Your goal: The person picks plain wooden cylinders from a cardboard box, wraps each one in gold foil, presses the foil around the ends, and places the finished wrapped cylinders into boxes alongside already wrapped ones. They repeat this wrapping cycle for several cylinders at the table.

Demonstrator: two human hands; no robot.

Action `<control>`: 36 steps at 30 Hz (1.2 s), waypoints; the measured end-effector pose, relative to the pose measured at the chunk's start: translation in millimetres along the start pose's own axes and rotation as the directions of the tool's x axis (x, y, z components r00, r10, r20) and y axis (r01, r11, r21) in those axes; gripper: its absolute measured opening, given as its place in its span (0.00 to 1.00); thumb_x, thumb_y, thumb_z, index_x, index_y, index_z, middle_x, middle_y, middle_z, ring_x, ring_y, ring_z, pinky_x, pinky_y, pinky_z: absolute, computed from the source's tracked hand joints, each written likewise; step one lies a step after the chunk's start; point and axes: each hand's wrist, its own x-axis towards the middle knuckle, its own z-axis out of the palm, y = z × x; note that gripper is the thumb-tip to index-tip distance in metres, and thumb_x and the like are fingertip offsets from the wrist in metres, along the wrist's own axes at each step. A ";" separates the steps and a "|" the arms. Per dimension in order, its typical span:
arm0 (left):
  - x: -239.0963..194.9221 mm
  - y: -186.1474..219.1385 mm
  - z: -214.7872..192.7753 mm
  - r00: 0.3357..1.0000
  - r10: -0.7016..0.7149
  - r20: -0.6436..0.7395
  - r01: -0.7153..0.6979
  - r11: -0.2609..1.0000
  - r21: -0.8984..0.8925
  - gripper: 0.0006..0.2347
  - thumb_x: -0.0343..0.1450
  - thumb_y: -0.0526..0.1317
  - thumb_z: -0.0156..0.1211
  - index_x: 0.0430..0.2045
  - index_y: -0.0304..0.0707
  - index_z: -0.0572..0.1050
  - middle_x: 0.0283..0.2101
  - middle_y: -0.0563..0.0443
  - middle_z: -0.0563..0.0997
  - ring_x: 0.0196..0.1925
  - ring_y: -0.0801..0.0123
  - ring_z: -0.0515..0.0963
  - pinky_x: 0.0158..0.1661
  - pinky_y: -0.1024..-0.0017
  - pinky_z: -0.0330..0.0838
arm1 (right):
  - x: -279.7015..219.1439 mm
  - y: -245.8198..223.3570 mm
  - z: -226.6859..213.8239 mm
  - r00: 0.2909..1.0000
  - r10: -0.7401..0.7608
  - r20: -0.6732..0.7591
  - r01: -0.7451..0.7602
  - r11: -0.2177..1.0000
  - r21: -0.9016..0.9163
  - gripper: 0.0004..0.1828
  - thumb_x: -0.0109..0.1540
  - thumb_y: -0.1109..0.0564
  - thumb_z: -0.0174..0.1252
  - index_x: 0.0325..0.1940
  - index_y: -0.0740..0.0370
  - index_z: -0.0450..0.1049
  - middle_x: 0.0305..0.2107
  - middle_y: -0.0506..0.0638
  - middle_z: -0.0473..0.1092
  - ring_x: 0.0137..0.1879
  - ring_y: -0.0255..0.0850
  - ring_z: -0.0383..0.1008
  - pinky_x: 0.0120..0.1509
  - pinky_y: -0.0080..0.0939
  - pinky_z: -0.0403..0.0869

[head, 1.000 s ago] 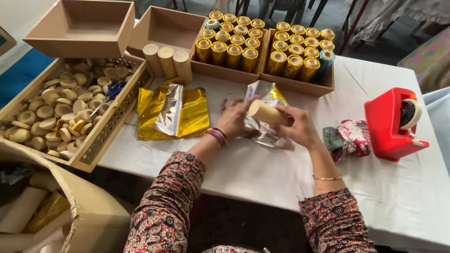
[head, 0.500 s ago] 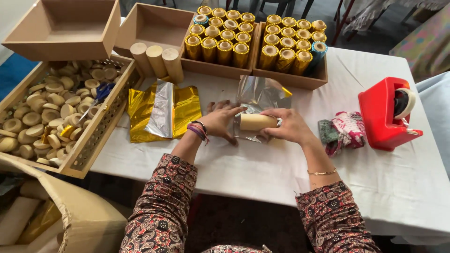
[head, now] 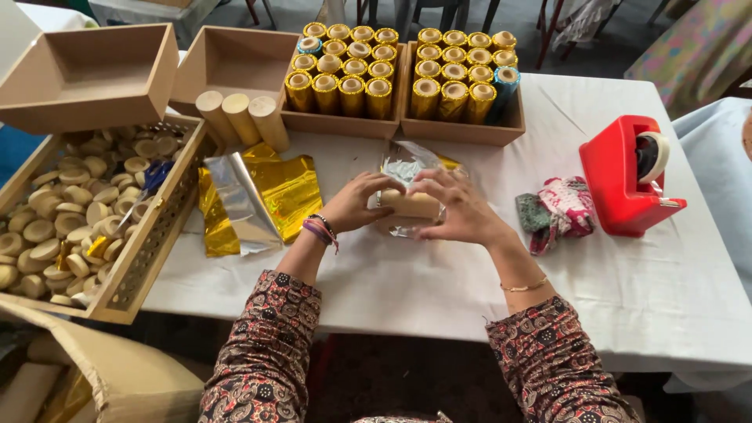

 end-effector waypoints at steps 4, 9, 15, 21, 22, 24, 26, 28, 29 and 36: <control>0.2 -1.7 3.0 0.995 0.060 -0.076 -0.065 0.996 -0.068 0.12 0.66 0.39 0.67 0.42 0.46 0.77 0.54 0.51 0.78 0.61 0.53 0.72 0.62 0.61 0.64 | -6.7 8.2 -13.3 0.993 -0.048 0.108 0.043 0.998 0.048 0.31 0.36 0.44 0.79 0.43 0.47 0.81 0.61 0.49 0.63 0.70 0.52 0.56 0.74 0.56 0.55; 0.0 -16.6 9.4 0.992 0.102 -0.072 -0.109 0.989 -0.096 0.05 0.70 0.40 0.66 0.37 0.48 0.78 0.56 0.52 0.79 0.63 0.55 0.73 0.64 0.61 0.65 | -8.1 29.5 -2.7 0.964 0.016 0.265 -0.014 1.000 -0.009 0.16 0.42 0.51 0.76 0.34 0.43 0.86 0.64 0.47 0.63 0.71 0.49 0.56 0.75 0.56 0.53; -0.8 1.1 -3.4 0.997 0.075 0.022 -0.071 0.988 -0.135 0.22 0.58 0.47 0.79 0.41 0.46 0.74 0.61 0.50 0.74 0.66 0.49 0.66 0.64 0.55 0.60 | -13.0 50.0 8.7 0.968 0.065 0.244 -0.096 0.988 0.119 0.08 0.49 0.60 0.71 0.30 0.49 0.85 0.65 0.46 0.65 0.72 0.46 0.61 0.75 0.49 0.58; 0.2 -0.5 0.8 0.995 -0.009 0.096 0.018 0.995 -0.095 0.31 0.51 0.45 0.80 0.46 0.45 0.69 0.61 0.49 0.73 0.66 0.46 0.64 0.64 0.52 0.58 | -14.5 63.8 3.2 0.992 0.036 0.124 -0.080 0.926 0.369 0.09 0.52 0.62 0.71 0.35 0.55 0.83 0.58 0.49 0.70 0.65 0.45 0.67 0.67 0.44 0.68; 1.3 -4.4 4.2 0.997 -0.033 0.076 0.039 0.995 -0.087 0.29 0.53 0.42 0.78 0.47 0.45 0.69 0.59 0.48 0.74 0.66 0.47 0.65 0.64 0.53 0.59 | -15.4 68.7 1.7 0.997 0.021 0.074 -0.050 0.911 0.408 0.08 0.53 0.62 0.70 0.36 0.57 0.83 0.54 0.49 0.73 0.62 0.43 0.71 0.64 0.43 0.72; 1.9 -11.6 9.9 0.998 -0.051 0.038 0.054 0.995 -0.083 0.25 0.58 0.41 0.75 0.47 0.45 0.70 0.57 0.50 0.76 0.64 0.50 0.69 0.64 0.57 0.63 | -19.0 84.1 10.0 0.995 0.078 0.070 -0.102 0.879 0.466 0.07 0.55 0.62 0.70 0.37 0.59 0.83 0.49 0.49 0.75 0.56 0.40 0.74 0.60 0.41 0.74; 3.5 -12.5 10.7 0.998 -0.071 0.002 0.071 0.994 -0.082 0.21 0.62 0.40 0.72 0.47 0.46 0.71 0.55 0.51 0.79 0.62 0.54 0.73 0.64 0.61 0.66 | -20.8 92.5 13.1 0.988 0.134 0.069 -0.151 0.838 0.524 0.07 0.57 0.61 0.69 0.38 0.60 0.82 0.44 0.49 0.78 0.51 0.37 0.76 0.57 0.39 0.75; 4.3 -6.9 7.2 0.987 -0.157 -0.022 0.153 0.982 -0.112 0.18 0.65 0.39 0.73 0.45 0.44 0.71 0.50 0.46 0.80 0.58 0.53 0.75 0.60 0.62 0.68 | -21.3 93.3 12.1 0.969 0.216 0.116 -0.243 0.789 0.563 0.08 0.58 0.60 0.69 0.40 0.63 0.82 0.36 0.49 0.79 0.44 0.34 0.77 0.52 0.37 0.75; 5.5 -8.7 6.6 0.988 -0.151 -0.020 0.148 0.983 -0.111 0.18 0.65 0.39 0.73 0.45 0.44 0.71 0.50 0.46 0.80 0.58 0.53 0.75 0.60 0.62 0.68 | -20.5 91.0 9.9 0.969 0.219 0.112 -0.244 0.790 0.563 0.08 0.58 0.60 0.69 0.40 0.63 0.82 0.36 0.49 0.79 0.44 0.34 0.77 0.52 0.37 0.75; 9.5 -15.8 7.4 0.995 -0.043 -0.089 0.027 0.985 -0.171 0.21 0.68 0.41 0.67 0.57 0.41 0.74 0.56 0.42 0.79 0.60 0.51 0.77 0.62 0.62 0.67 | -20.3 89.3 2.4 0.950 0.311 -0.036 -0.271 0.874 0.404 0.14 0.58 0.54 0.70 0.43 0.64 0.82 0.36 0.49 0.80 0.43 0.35 0.77 0.51 0.38 0.75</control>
